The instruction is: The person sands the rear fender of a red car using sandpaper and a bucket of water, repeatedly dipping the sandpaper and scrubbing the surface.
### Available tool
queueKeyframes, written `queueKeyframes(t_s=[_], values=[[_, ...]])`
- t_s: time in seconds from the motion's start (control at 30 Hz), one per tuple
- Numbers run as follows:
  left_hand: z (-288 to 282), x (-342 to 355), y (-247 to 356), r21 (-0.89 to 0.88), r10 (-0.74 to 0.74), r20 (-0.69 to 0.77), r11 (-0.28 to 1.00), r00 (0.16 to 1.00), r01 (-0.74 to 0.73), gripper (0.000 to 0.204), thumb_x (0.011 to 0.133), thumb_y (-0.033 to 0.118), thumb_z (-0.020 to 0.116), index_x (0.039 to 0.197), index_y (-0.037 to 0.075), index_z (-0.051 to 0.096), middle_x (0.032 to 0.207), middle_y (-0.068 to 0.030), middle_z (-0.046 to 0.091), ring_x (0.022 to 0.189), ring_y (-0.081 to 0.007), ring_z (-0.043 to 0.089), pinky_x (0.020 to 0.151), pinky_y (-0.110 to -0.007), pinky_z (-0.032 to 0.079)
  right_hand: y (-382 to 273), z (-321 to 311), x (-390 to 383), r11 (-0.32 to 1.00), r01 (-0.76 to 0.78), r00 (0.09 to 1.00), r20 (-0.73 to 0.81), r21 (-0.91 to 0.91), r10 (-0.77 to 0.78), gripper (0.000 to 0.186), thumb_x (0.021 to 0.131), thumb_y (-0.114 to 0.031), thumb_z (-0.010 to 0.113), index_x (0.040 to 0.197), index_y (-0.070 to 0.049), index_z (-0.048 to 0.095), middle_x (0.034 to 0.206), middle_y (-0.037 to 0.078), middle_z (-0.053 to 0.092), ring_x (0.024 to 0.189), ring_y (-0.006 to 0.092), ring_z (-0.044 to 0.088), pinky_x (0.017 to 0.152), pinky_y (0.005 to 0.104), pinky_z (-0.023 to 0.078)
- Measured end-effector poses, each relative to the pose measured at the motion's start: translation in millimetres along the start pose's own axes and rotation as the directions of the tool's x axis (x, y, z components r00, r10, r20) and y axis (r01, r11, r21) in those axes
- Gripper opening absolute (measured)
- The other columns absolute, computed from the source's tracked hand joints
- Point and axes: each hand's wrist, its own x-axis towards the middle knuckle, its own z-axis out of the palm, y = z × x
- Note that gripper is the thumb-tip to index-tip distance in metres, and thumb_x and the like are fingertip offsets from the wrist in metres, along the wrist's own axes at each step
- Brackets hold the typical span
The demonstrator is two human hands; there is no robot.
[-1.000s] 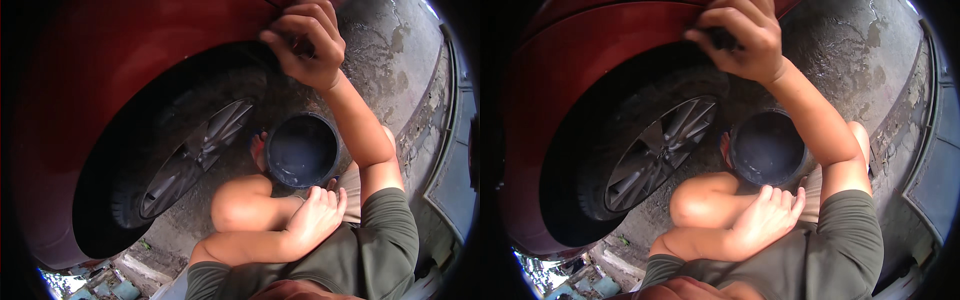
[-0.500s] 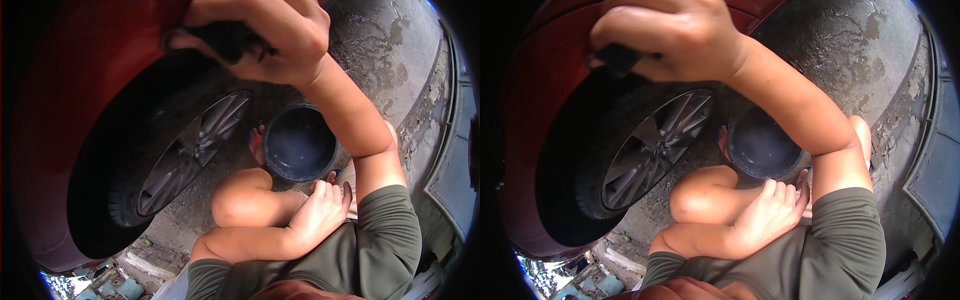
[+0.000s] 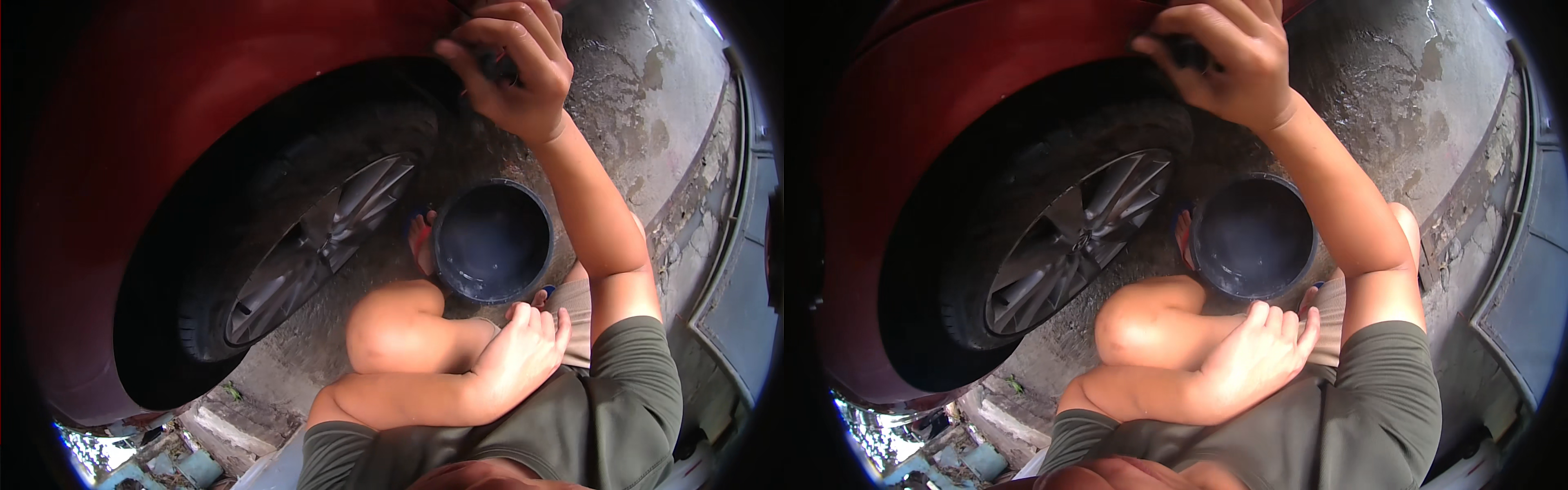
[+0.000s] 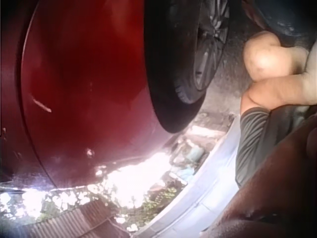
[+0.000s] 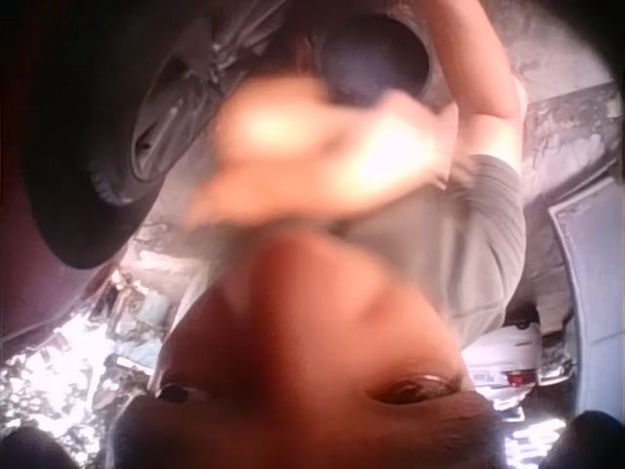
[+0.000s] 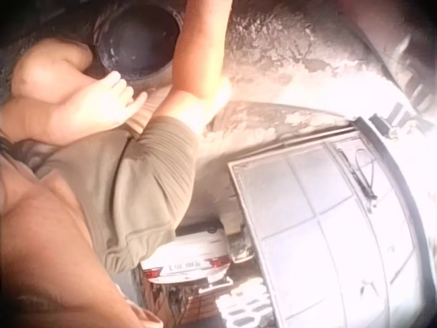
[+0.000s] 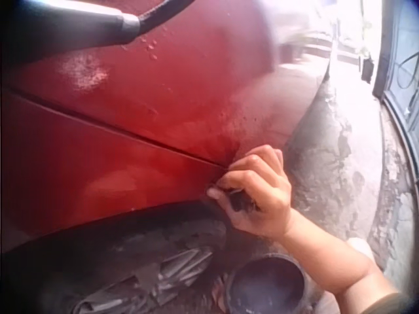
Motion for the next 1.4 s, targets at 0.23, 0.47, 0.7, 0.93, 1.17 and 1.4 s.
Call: queueKeyframes(t_s=[0.23, 0.47, 0.7, 0.93, 1.17, 1.4], values=[[-1, 19, 23, -0.002, 0.005, 0.022, 1.000, 1.000, -0.005, 0.037, 0.096, 0.021, 0.054, 0.126, 0.003, 0.064, 0.093, -0.0074, 0.068, 0.088, -0.0189, 0.064, 0.086, -0.036, 0.047, -14, 28, 17, 0.987, 0.143, 0.984, -0.121, 0.072, -0.133, 0.025, 0.066, -0.016, 0.083, 0.085, -0.008, 0.069, 0.082, 0.003, 0.063, 0.076, 0.0224, 0.058, 0.070, 0.0344, 0.039], [-6, 24, 26, 0.006, 0.027, 0.029, 1.000, 0.999, -0.027, 0.034, 0.098, 0.020, 0.052, 0.126, 0.005, 0.065, 0.085, -0.0054, 0.066, 0.081, -0.0189, 0.061, 0.079, -0.036, 0.042, -27, 25, 58, 0.977, 0.199, 0.980, -0.017, 0.080, -0.199, 0.021, 0.066, -0.019, 0.075, 0.084, -0.010, 0.068, 0.085, 0.003, 0.063, 0.080, 0.0231, 0.057, 0.072, 0.0341, 0.039], [-1, 21, 25, 0.018, 0.035, -0.016, 0.999, 0.999, -0.035, 0.031, 0.098, 0.019, 0.052, 0.123, 0.006, 0.066, 0.094, -0.0090, 0.071, 0.082, -0.0169, 0.060, 0.080, -0.035, 0.042, 1, 1, -11, 0.996, -0.081, 0.997, 0.005, 0.042, 0.081, 0.028, 0.065, -0.009, 0.090, 0.085, -0.010, 0.070, 0.081, 0.002, 0.065, 0.076, 0.0230, 0.058, 0.071, 0.0353, 0.040], [-7, 19, 23, 0.060, 0.049, 0.114, 0.997, 0.992, -0.057, 0.039, 0.098, 0.021, 0.052, 0.130, 0.003, 0.065, 0.106, -0.0110, 0.072, 0.090, -0.0146, 0.059, 0.079, -0.032, 0.041, -1, 30, 9, 0.989, 0.145, 0.983, -0.123, 0.036, -0.140, 0.026, 0.067, -0.018, 0.082, 0.089, -0.010, 0.071, 0.084, 0.001, 0.063, 0.082, 0.0239, 0.057, 0.075, 0.0356, 0.039], [-7, 11, 12, 0.000, 0.072, 0.085, 0.997, 0.994, -0.072, 0.039, 0.097, 0.022, 0.053, 0.129, 0.002, 0.064, 0.108, -0.0124, 0.072, 0.087, -0.0170, 0.061, 0.077, -0.033, 0.042, -3, 29, 17, 0.989, 0.149, 0.985, -0.092, 0.006, -0.147, 0.027, 0.070, -0.028, 0.075, 0.091, -0.010, 0.072, 0.082, 0.002, 0.063, 0.080, 0.0242, 0.058, 0.075, 0.0361, 0.039], [-12, 22, 25, -0.039, 0.049, 0.100, 0.998, 0.994, -0.045, 0.041, 0.097, 0.021, 0.054, 0.132, 0.002, 0.063, 0.105, -0.0120, 0.073, 0.087, -0.0176, 0.062, 0.077, -0.034, 0.041, 2, -3, -19, 0.991, -0.127, 0.989, 0.078, -0.034, 0.129, 0.025, 0.069, -0.018, 0.084, 0.089, -0.010, 0.072, 0.084, 0.002, 0.066, 0.080, 0.0243, 0.058, 0.076, 0.0364, 0.040]])
